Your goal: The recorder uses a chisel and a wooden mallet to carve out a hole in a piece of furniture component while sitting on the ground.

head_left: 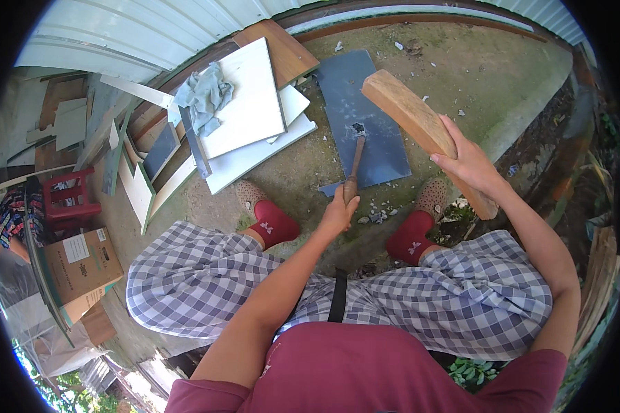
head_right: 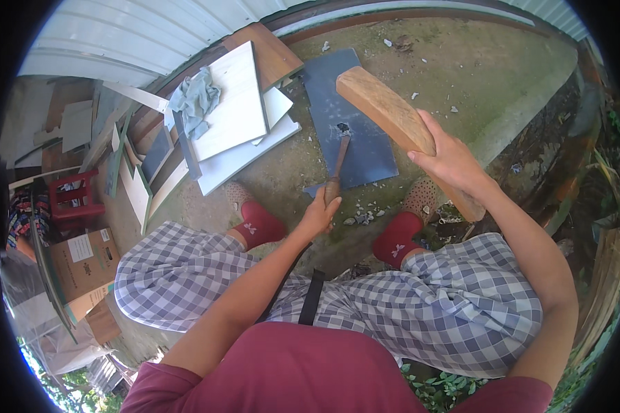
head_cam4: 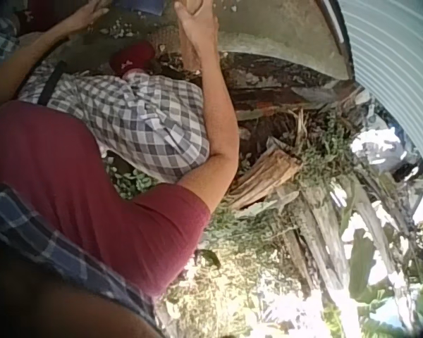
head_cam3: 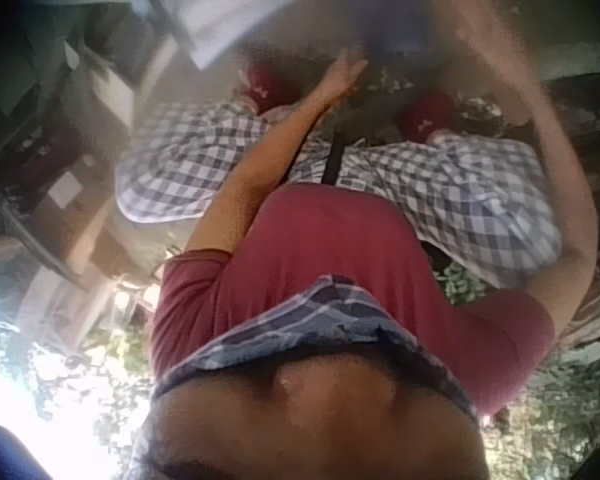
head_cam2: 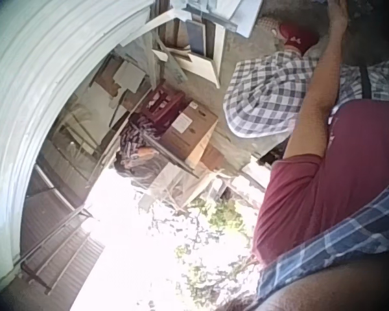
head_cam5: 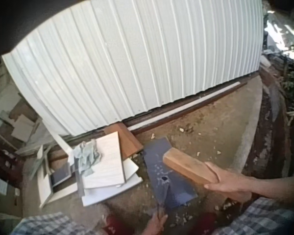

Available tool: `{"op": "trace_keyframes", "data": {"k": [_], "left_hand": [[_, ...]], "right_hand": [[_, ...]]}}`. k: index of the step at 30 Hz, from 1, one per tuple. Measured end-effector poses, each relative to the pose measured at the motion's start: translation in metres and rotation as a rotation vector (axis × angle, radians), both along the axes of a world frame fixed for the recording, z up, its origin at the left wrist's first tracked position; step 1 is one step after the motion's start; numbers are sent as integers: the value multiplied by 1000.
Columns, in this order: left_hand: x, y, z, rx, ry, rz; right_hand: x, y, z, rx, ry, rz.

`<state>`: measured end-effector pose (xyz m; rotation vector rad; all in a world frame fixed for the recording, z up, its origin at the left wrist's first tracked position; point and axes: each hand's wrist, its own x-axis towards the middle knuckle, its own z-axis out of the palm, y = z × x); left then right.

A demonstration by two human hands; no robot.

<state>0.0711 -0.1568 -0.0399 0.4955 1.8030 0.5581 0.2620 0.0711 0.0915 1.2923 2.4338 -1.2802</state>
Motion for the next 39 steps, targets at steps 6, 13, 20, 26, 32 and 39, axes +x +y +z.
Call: {"op": "trace_keyframes", "data": {"k": [6,13,20,26,32,39], "left_hand": [[0,-29,-62,153,196,12],[-8,5,11,63,127,116],[-37,40,73,305,-187,453],[-41,59,62,670,-118,488],[-57,65,45,735,134,363],[-39,65,53,740,344,295]], "right_hand": [[-4,-5,-10,21,-14,29],[-5,2,-7,27,28,22],[-6,1,-13,139,64,35],[-3,5,-5,45,1,-20],[0,7,-12,43,-15,7],[8,10,-12,71,10,-48]]}}
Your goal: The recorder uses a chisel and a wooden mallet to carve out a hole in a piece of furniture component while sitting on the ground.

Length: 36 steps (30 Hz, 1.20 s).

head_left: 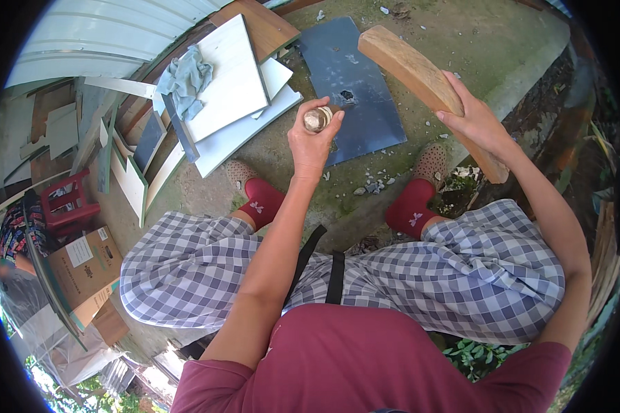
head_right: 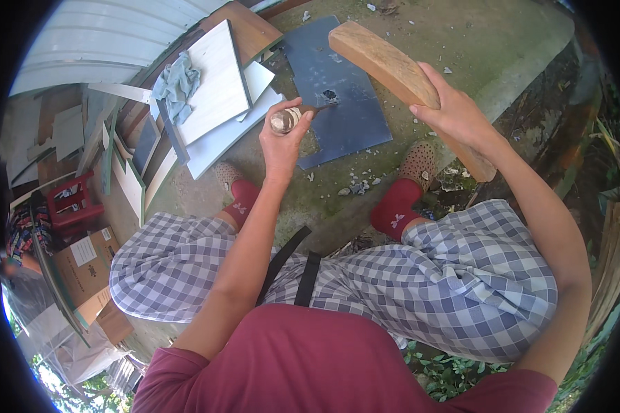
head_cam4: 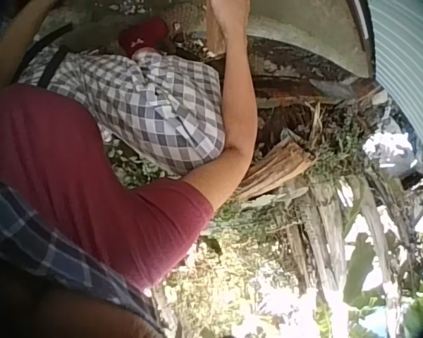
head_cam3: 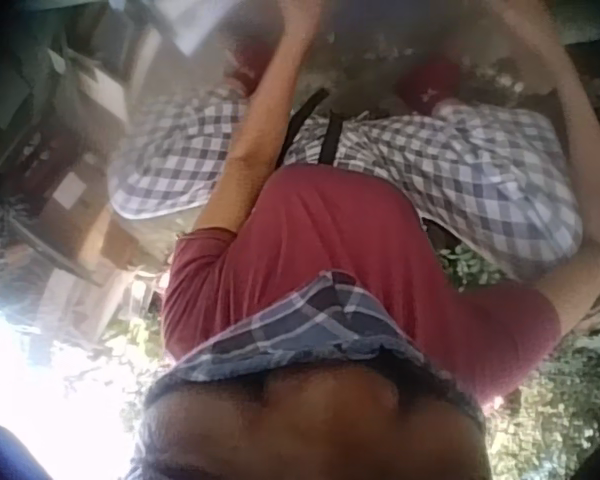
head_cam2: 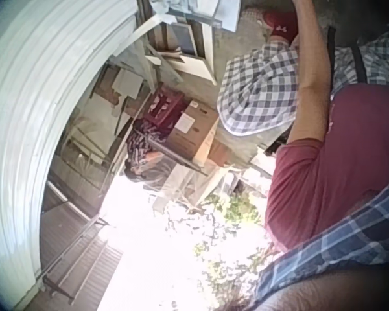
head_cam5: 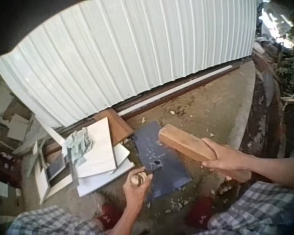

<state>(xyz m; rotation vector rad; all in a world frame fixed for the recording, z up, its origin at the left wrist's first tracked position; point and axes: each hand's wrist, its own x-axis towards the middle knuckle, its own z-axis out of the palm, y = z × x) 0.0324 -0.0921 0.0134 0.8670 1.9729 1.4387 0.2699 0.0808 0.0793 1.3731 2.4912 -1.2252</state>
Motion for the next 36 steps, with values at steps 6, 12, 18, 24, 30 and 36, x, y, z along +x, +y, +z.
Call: {"op": "trace_keyframes", "data": {"k": [6,12,18,24,30,36], "left_hand": [[7,-3,-5,71,70,109],[-2,15,17,111,53,158],[-12,23,39,172,-123,285],[-7,16,19,124,-123,313],[6,24,-5,98,73,308],[23,22,8,161,134,151]], "right_hand": [[3,1,-3,14,-16,-7],[6,-4,-4,-54,-15,-40],[9,-4,-2,-60,-44,-32],[-4,-4,3,-104,-59,13],[17,-10,-13,-93,119,-19],[12,-14,-17,-105,130,-6]]}}
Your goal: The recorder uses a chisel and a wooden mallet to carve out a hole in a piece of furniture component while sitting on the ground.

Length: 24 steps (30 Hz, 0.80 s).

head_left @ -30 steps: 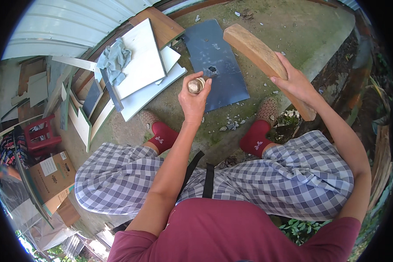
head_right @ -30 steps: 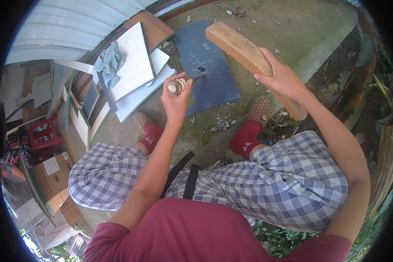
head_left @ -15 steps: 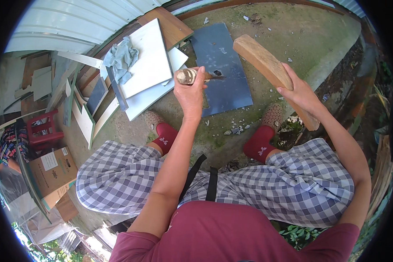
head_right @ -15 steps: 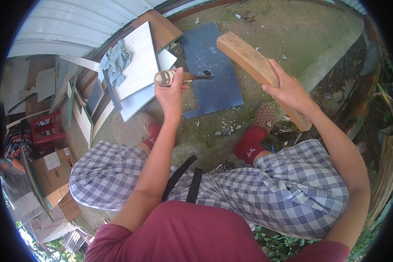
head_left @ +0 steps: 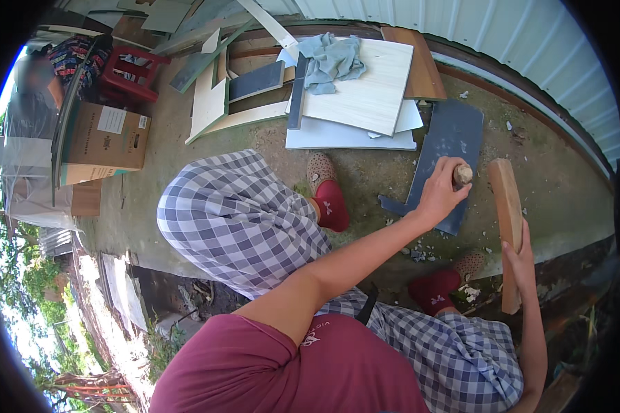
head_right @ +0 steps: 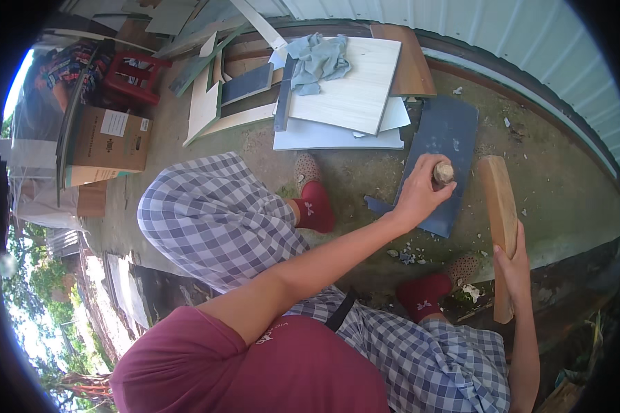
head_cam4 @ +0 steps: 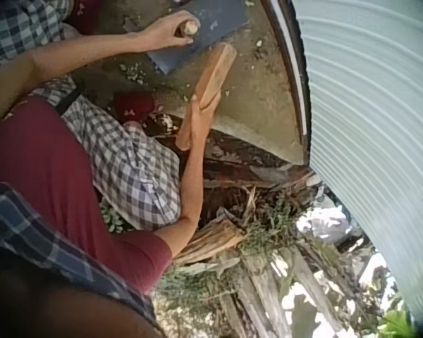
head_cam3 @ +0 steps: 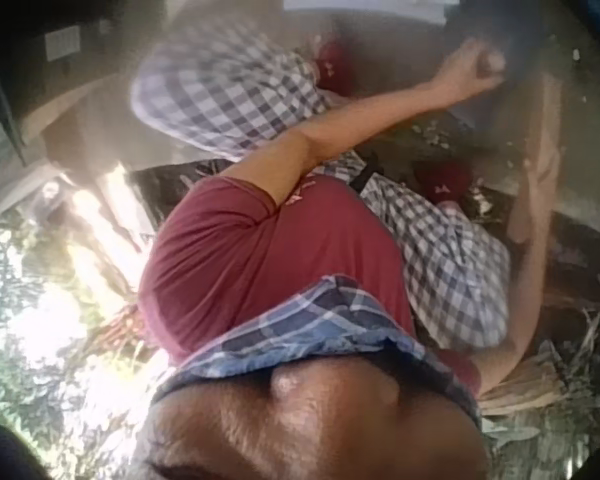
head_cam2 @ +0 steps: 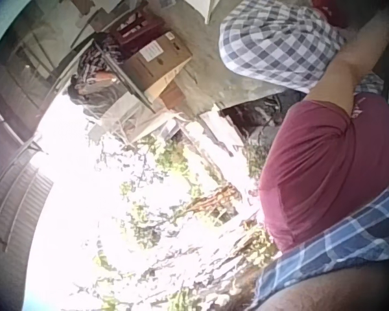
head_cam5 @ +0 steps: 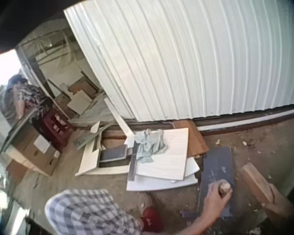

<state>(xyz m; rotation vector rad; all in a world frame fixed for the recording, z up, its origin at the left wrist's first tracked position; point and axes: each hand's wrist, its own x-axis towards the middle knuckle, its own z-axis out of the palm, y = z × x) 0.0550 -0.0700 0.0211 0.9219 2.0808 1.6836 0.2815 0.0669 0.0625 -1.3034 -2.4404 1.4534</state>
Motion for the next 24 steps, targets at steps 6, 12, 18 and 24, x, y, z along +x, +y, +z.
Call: {"op": "trace_keyframes", "data": {"k": [6,12,18,24], "left_hand": [[9,9,-5,-1,47,-39],[-6,18,-5,-149,268,-150],[-20,33,-12,-60,439,-53],[-18,58,-30,4,9,-185]], "right_hand": [[-2,2,2,-22,-59,-3],[-2,0,5,-22,-8,-38],[-15,-1,45,48,-161,-36],[-41,7,96,221,125,-102]]}}
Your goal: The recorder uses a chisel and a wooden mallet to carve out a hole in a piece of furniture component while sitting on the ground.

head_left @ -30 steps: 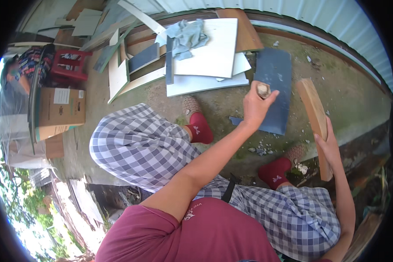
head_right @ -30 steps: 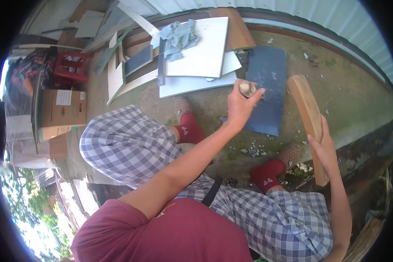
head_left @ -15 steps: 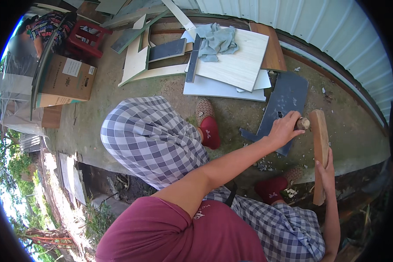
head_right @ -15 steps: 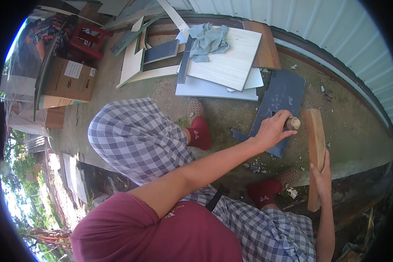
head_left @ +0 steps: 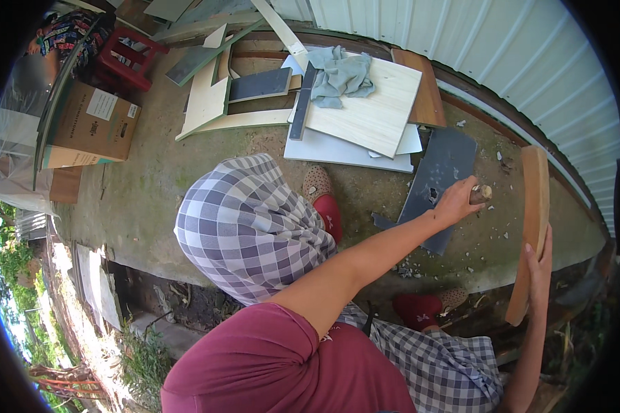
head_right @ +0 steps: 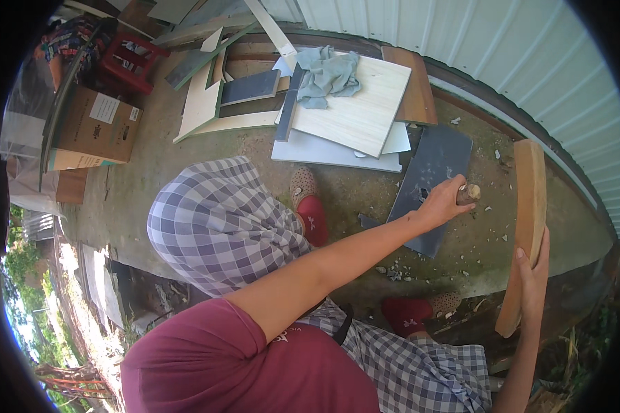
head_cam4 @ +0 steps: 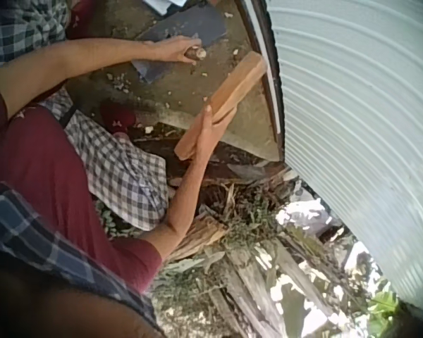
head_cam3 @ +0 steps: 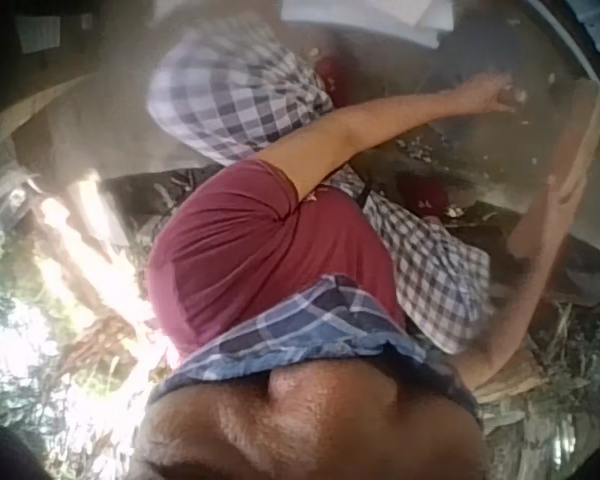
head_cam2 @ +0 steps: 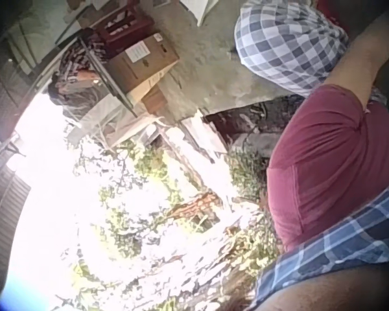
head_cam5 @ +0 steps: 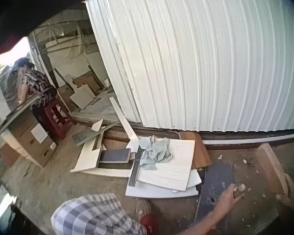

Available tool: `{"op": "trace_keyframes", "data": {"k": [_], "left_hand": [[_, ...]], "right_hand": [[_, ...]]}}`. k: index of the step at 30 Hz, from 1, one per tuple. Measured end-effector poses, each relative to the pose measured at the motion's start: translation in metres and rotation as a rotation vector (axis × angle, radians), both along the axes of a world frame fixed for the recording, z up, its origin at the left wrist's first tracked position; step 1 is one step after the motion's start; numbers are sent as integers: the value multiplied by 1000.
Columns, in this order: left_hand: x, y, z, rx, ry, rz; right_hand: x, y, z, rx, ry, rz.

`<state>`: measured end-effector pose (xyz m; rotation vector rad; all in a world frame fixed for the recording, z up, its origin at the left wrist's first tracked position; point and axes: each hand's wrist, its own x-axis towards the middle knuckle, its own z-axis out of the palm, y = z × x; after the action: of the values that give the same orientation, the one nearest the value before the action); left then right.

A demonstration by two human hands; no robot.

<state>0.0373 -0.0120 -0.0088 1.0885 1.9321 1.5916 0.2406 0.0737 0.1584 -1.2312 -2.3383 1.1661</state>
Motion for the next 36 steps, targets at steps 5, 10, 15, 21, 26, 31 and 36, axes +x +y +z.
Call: {"op": "trace_keyframes", "data": {"k": [5,10,15,21,26,31,36], "left_hand": [[15,22,-20,159,-99,-57],[24,33,-24,150,-32,-1],[32,31,-18,169,-33,-4],[24,22,-14,150,-54,-2],[15,19,-11,135,-56,-84],[9,21,-10,123,-13,-238],[9,34,-19,54,-13,-416]], "right_hand": [[-29,-10,24,-275,289,-264],[-77,-71,24,-227,624,-479],[-50,-113,-33,-284,541,-549],[-41,-124,-61,-357,510,-617],[-40,-122,-59,-382,540,-611],[-29,-121,-76,-371,530,-626],[-32,-124,-71,-422,539,-663]]}}
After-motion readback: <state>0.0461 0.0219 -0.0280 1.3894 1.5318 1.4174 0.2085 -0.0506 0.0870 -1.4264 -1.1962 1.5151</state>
